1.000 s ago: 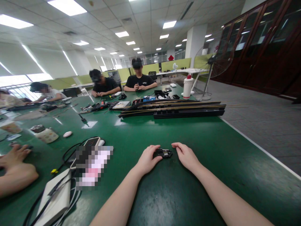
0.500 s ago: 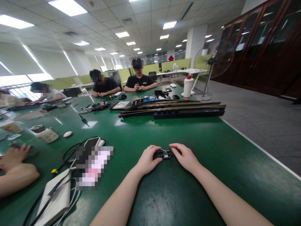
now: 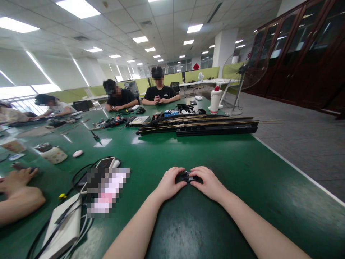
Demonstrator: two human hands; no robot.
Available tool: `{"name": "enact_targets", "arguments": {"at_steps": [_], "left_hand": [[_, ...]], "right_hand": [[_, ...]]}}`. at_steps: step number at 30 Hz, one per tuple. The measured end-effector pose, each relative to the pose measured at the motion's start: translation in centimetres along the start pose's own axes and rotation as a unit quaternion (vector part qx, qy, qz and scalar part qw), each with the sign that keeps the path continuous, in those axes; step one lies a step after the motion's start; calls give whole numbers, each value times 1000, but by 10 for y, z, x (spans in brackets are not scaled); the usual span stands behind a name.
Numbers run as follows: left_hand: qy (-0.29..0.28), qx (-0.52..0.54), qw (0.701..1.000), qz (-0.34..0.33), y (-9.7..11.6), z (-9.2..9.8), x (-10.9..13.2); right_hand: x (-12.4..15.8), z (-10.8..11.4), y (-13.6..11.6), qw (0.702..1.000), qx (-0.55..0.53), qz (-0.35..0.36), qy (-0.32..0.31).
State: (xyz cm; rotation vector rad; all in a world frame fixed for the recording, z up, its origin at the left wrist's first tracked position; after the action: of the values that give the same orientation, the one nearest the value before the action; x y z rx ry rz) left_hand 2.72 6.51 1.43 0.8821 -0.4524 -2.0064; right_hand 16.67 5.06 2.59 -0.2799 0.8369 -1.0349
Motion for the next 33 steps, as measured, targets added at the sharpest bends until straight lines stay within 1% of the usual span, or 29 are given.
{"name": "enact_targets", "arguments": {"at_steps": [8,15,19,26,29,33], "left_hand": [[-3,-2,1000,5,1,0,0],[-5,-5,1000,10,2,1,0],[-8,-7,1000,9,2,1,0],[-7,-13,1000,8,3,1,0],[-11,-13,1000,14,3,1,0],[-11,-10,1000,14,4,2,-1]], "right_hand": [[-1,0,1,1000,-21,-13,-10],[-3,9,-1,996,-78,-34,21],[-4,14,3,990,-110,-73,44],[-1,14,22,972,-156,-155,76],[-1,14,26,964,-184,-174,85],[-2,14,28,954,-218,-181,96]]}}
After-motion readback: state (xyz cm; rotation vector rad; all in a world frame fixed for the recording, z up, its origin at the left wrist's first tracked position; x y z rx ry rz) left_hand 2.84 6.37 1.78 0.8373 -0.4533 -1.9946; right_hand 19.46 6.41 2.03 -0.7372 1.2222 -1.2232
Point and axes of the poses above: each hand's wrist, its own x-axis away from the middle knuckle, its own z-axis out of the back of the hand, y = z × x, the point moved 8 cm from there along -x, towards the middle knuckle, and after that the axes turned 9 degrees about y, right-handed, at the moved point
